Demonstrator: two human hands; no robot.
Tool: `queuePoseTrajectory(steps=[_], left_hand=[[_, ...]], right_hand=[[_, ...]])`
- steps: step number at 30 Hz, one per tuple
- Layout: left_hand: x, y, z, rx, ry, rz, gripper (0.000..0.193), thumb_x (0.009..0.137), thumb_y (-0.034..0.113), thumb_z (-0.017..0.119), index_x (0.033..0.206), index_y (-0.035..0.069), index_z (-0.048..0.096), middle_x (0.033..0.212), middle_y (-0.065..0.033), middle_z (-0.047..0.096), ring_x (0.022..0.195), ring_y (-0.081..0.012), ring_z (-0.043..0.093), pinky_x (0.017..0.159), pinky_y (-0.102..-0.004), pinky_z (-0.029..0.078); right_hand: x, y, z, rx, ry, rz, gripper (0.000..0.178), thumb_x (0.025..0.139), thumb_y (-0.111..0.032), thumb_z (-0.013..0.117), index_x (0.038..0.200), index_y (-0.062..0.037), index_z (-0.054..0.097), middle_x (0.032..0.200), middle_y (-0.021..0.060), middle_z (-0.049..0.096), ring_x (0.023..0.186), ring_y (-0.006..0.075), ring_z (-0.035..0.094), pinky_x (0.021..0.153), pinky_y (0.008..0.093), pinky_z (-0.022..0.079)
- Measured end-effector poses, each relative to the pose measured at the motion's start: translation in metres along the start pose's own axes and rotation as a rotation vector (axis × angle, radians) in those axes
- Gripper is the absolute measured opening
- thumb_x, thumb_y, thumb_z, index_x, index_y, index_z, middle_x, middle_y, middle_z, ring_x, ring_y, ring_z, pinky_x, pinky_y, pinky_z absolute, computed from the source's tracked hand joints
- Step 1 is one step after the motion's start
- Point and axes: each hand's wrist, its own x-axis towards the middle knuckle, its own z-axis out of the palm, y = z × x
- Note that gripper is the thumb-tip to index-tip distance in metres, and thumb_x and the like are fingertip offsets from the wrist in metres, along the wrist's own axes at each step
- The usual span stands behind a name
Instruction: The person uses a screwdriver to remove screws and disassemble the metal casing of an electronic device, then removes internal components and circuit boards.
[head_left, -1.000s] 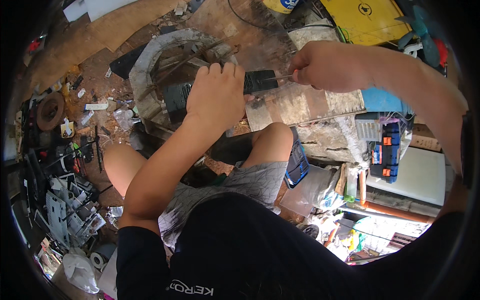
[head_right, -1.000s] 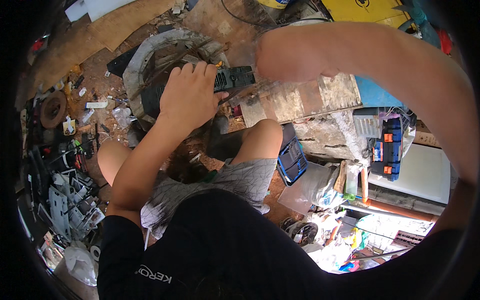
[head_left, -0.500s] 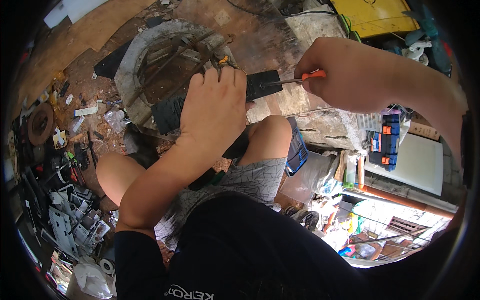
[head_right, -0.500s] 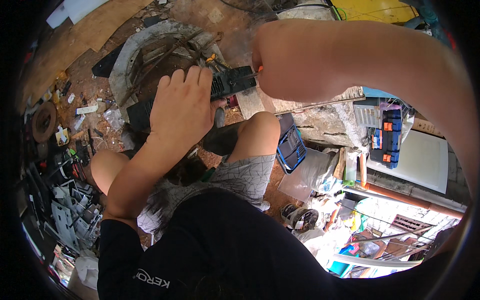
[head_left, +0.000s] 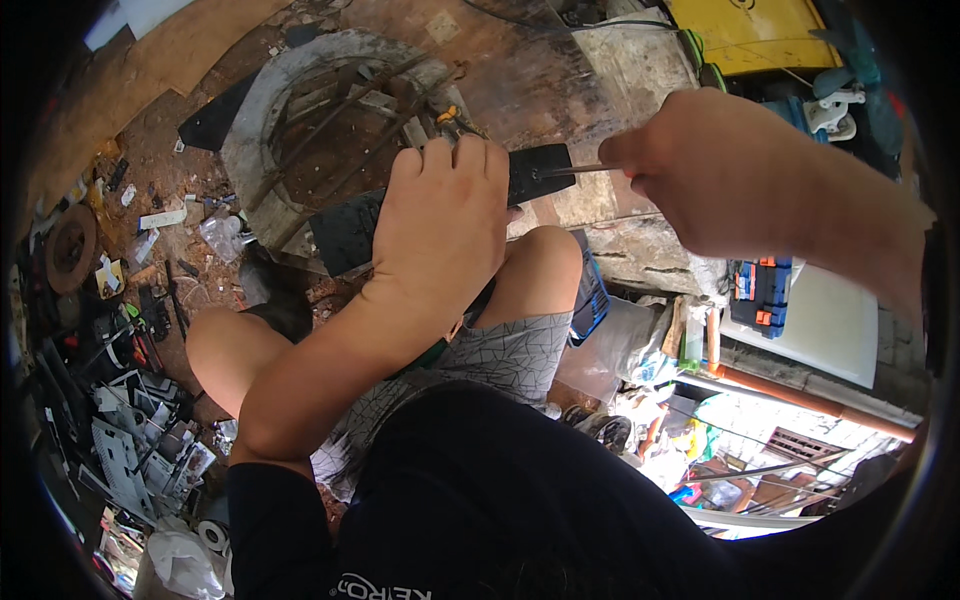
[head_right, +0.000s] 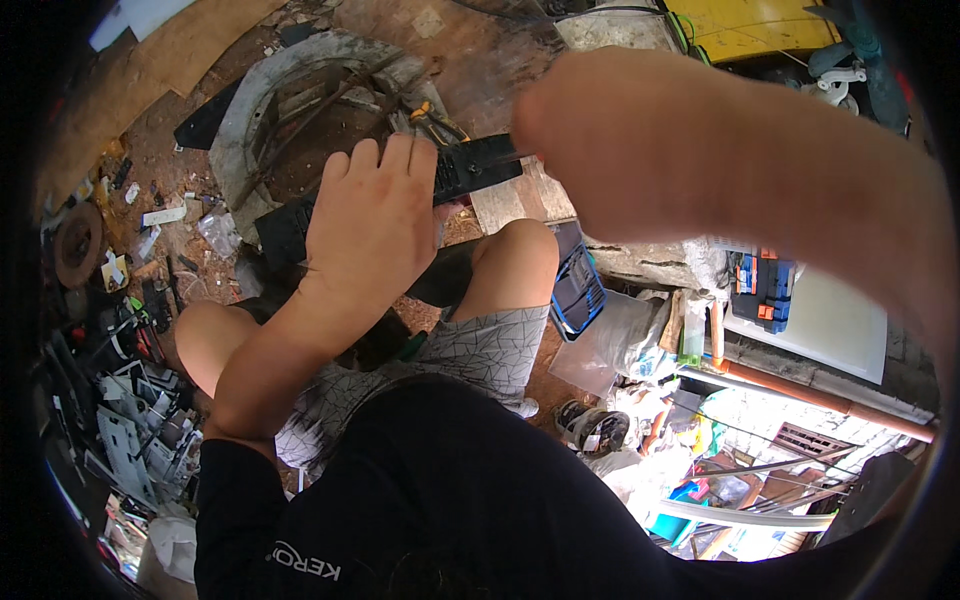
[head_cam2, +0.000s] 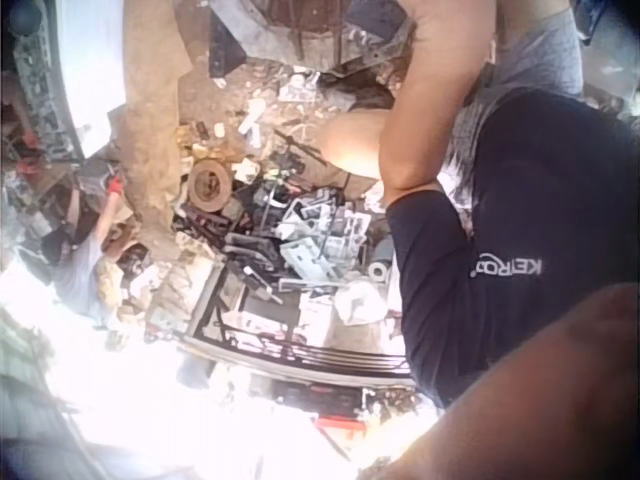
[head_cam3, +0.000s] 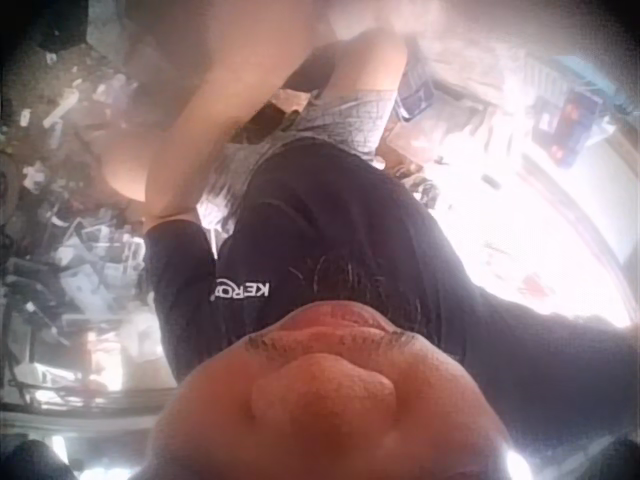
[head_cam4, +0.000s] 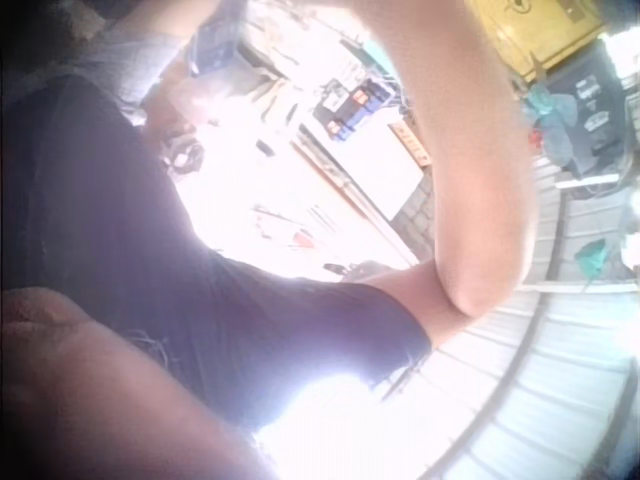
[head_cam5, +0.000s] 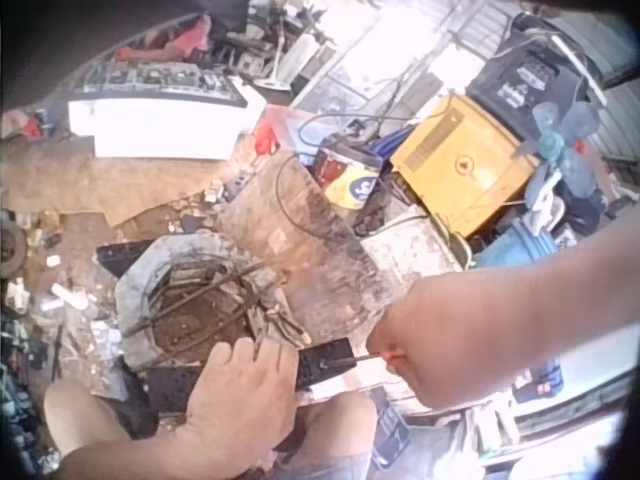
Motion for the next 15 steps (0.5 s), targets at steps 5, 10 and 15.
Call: queuePoseTrajectory(steps=[5,10,15], left_hand=[[0.001,-0.001,-0.005,0.029,-0.037,-0.006,0.040,0.080,0.033,0.072,0.105,0.005,0.059,0.096,-0.0065,0.058,0.088,-0.0237,0.056,0.077,-0.0372,0.041],[-0.001,0.001,0.001,0.042,-0.007,-0.004,0.039,0.081,0.035,0.071,0.105,0.006,0.058,0.096,-0.0059,0.058,0.089,-0.0230,0.056,0.077,-0.0374,0.040],[-0.002,0.002,-0.003,0.087,-0.016,-0.010,0.042,0.082,0.038,0.073,0.106,0.007,0.058,0.097,-0.0060,0.058,0.091,-0.0234,0.056,0.079,-0.0374,0.041]], right_hand=[[-0.006,-0.005,0.009,-0.562,0.155,-0.284,0.041,0.080,-0.012,0.067,0.120,-0.0039,0.063,0.087,0.0086,0.063,0.082,0.0254,0.067,0.071,0.0384,0.054],[-0.010,-0.008,-0.006,-0.041,0.050,-0.009,0.036,0.080,-0.008,0.061,0.114,0.0000,0.063,0.087,0.0138,0.061,0.087,0.0320,0.065,0.079,0.0420,0.052],[-0.011,0.003,-0.004,0.470,0.071,0.073,0.025,0.087,-0.015,0.056,0.102,0.0014,0.068,0.087,0.0185,0.069,0.081,0.0283,0.069,0.075,0.0408,0.056]])
